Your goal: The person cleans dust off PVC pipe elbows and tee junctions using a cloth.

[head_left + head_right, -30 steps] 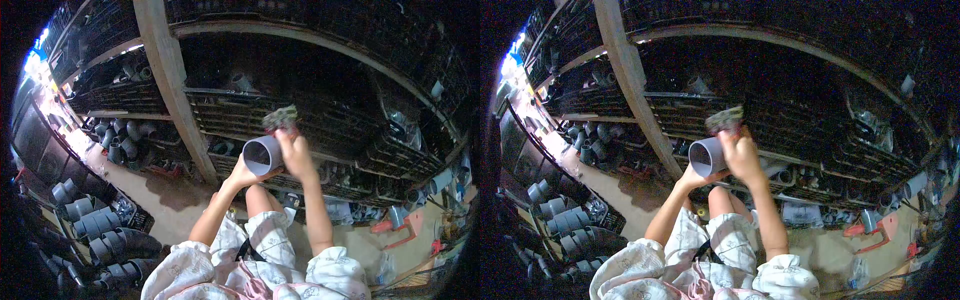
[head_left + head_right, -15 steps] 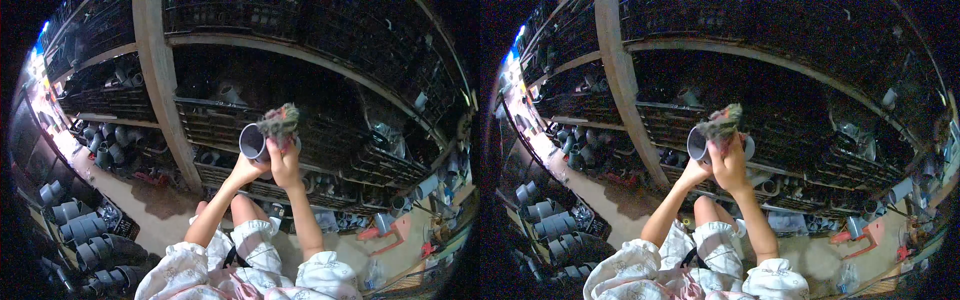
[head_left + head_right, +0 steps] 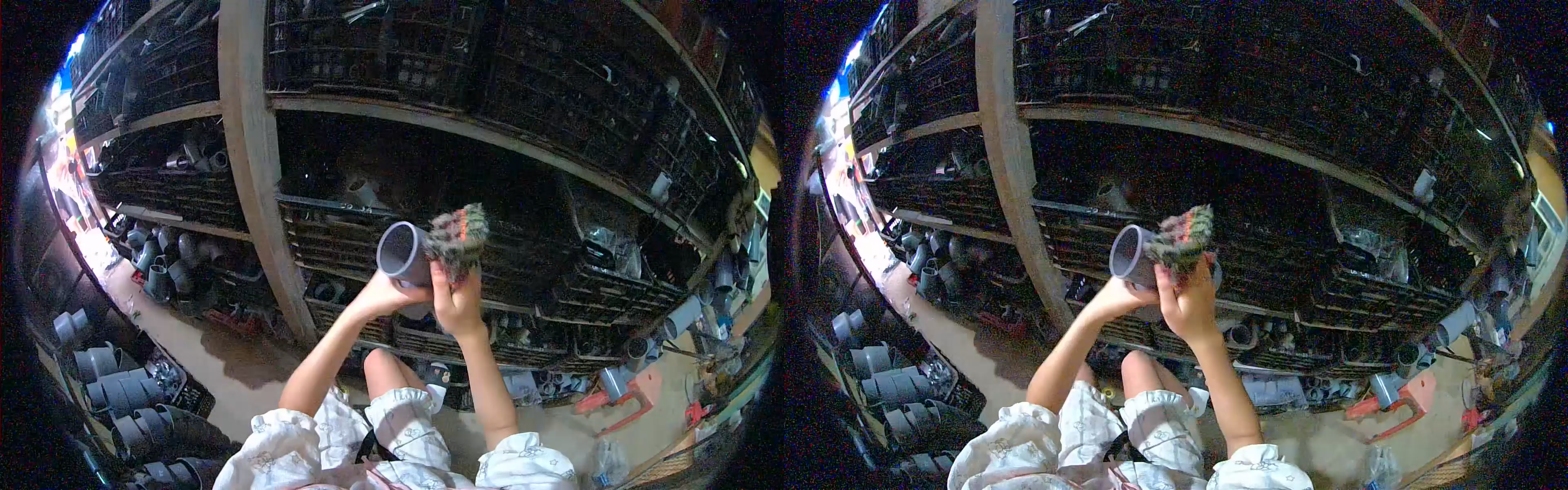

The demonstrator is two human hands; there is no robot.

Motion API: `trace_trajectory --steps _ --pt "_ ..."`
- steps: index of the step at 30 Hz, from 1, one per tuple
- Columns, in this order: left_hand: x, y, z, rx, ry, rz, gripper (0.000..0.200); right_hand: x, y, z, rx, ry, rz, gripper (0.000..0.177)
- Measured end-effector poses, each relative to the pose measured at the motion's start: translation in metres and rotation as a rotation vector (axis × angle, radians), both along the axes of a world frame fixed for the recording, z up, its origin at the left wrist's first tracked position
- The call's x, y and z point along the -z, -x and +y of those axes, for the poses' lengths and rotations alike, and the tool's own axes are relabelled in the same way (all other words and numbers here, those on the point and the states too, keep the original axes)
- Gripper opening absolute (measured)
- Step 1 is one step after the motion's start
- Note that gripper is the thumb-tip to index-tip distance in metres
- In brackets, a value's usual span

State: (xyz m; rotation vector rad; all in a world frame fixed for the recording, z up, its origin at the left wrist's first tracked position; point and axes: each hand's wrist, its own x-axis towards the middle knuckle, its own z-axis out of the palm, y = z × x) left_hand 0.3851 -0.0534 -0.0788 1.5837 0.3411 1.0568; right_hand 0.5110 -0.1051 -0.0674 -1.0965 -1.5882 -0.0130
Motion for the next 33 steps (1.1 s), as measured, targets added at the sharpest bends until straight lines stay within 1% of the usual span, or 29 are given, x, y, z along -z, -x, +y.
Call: trace_trajectory --steps 1,2,3,4,5,7,8,9,11,13,14,15,17,18,20,21,23,24,25,27,28,29,30,31,33 --pt "-0.009 0.008 -0.002 0.008 0.011 0.015 0.053 0.005 -0.005 0.002 0.052 -0.066 0.0 0.03" --pt "-0.013 0.015 -0.003 -0.056 0.018 0.063 0.056 0.011 -0.014 0.006 0.052 -0.024 0.111 0.029" --pt "-0.014 0.019 -0.001 -0.087 -0.026 0.042 0.055 0.017 -0.022 0.012 0.049 0.019 0.221 0.028" --pt "-0.015 0.019 0.002 -0.102 -0.106 0.113 0.056 0.015 -0.021 0.014 0.052 0.066 0.251 0.025" --pt "-0.016 0.019 0.005 -0.113 -0.185 0.187 0.056 0.013 -0.014 0.016 0.052 0.024 0.264 0.024" --pt "-0.014 0.011 0.006 -0.12 -0.31 0.189 0.057 0.002 0.011 0.017 0.052 -0.064 0.289 0.023" --pt "-0.008 0.008 0.006 -0.118 -0.218 0.218 0.058 -0.006 0.021 0.015 -0.01 -0.073 0.293 0.022" --pt "-0.006 0.004 0.003 -0.19 -0.201 0.023 0.052 -0.015 0.027 0.012 -0.034 -0.085 0.236 0.02" --pt "-0.014 0.02 0.0 -0.154 -0.233 0.043 0.053 -0.013 0.028 0.004 -0.153 -0.094 0.142 0.024" --pt "-0.029 0.038 -0.007 -0.123 -0.158 0.059 0.053 0.001 0.019 0.004 -0.05 -0.22 0.031 0.031" --pt "-0.035 0.045 -0.011 -0.143 -0.112 0.043 0.054 0.012 0.011 0.008 -0.036 -0.163 0.117 0.038" --pt "-0.034 0.046 -0.008 -0.174 -0.141 0.046 0.054 0.018 0.002 0.004 0.01 -0.094 0.109 0.037" --pt "-0.025 0.037 -0.006 -0.219 -0.179 0.071 0.054 0.014 0.01 0.009 0.096 -0.143 0.184 0.033" --pt "-0.021 0.028 -0.008 -0.298 -0.235 0.051 0.053 0.011 0.013 0.012 0.13 -0.1 0.199 0.033" --pt "-0.013 0.02 -0.002 -0.259 -0.221 0.082 0.05 0.002 0.016 0.012 0.209 -0.015 0.232 0.032" --pt "-0.013 0.018 -0.002 -0.222 -0.233 0.103 0.05 -0.005 0.025 0.009 0.182 -0.056 0.235 0.028" --pt "-0.007 0.011 -0.004 -0.236 -0.227 0.115 0.05 -0.017 0.042 0.0 0.052 -0.121 0.29 0.031" --pt "-0.003 0.009 -0.003 -0.246 -0.301 0.076 0.051 -0.017 0.041 0.0 0.091 -0.175 0.156 0.036" --pt "-0.006 0.009 -0.008 -0.239 -0.233 -0.015 0.054 -0.019 0.045 -0.006 0.017 -0.196 0.117 0.038" --pt "-0.005 0.018 -0.006 -0.254 -0.346 0.058 0.054 -0.001 0.032 -0.006 0.031 -0.302 -0.11 0.04" --pt "-0.018 0.023 -0.013 -0.214 -0.292 0.082 0.054 0.003 0.026 0.0 -0.01 -0.314 0.005 0.038" --pt "-0.018 0.027 -0.011 -0.248 -0.306 0.107 0.049 0.006 0.019 0.008 -0.054 -0.325 0.117 0.037" --pt "-0.018 0.029 -0.01 -0.249 -0.286 0.132 0.047 0.012 0.012 0.015 -0.078 -0.207 0.383 0.033" --pt "-0.018 0.031 -0.009 -0.249 -0.266 0.161 0.045 0.013 0.006 0.023 -0.131 0.007 0.524 0.028" --pt "-0.015 0.028 -0.013 -0.24 -0.314 0.23 0.043 0.012 -0.002 0.029 -0.163 0.077 0.574 0.025"
